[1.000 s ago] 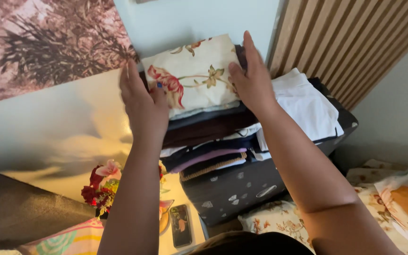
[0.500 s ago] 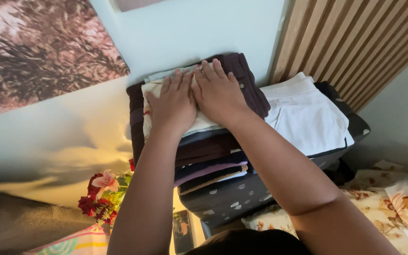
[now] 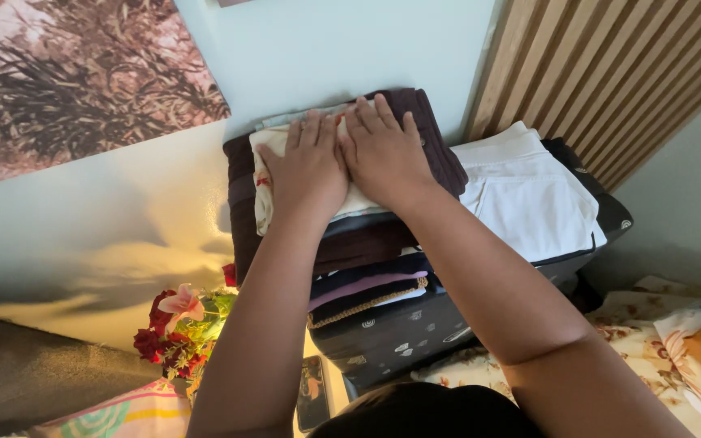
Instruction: The person folds various clothing items on a bed, including a floral cloth, a maroon and white t-shirt, a yellow patterned top, a black and white checkered shirt, and a grey t-shirt. Each item is smoothed and folded by hand before being placed into a black suitcase.
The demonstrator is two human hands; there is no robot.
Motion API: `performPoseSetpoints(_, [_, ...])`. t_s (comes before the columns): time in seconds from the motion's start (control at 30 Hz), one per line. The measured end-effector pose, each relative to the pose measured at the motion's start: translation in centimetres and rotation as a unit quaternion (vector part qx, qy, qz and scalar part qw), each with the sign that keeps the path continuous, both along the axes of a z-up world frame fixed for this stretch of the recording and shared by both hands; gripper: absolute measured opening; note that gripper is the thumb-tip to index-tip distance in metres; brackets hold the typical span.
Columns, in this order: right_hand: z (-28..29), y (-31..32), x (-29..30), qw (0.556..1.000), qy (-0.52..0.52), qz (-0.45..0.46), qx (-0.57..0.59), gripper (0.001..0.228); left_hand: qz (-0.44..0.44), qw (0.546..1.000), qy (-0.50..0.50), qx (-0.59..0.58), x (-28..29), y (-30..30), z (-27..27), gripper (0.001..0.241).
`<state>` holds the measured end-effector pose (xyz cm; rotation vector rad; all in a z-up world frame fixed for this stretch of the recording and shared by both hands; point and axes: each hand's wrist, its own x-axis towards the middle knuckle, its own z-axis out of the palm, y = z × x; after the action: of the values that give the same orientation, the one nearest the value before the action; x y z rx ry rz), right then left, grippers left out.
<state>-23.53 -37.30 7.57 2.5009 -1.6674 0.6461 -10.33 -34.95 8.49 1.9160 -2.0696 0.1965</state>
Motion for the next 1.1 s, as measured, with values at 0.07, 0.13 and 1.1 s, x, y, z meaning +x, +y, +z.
performPoseSetpoints(0.07, [0.2,0.8,-0.2,1.0,-0.01,0.0,-0.018,0.056,-0.008,1.0,0.001,-0.026,0.1,0.0,-0.2,0.05])
performPoseSetpoints(0.13, [0.4,1.9,-0.4,0.999,-0.019,-0.001,-0.036,0.056,-0.016,0.999,0.001,-0.052,0.1,0.3,-0.4,0.049])
performPoseSetpoints(1.1, [-5.6,40.0,11.1,0.997,0.023,-0.006,-0.075,0.062,-0.055,0.979,-0.163,-0.11,10.5,36.1,-8.0,0.068])
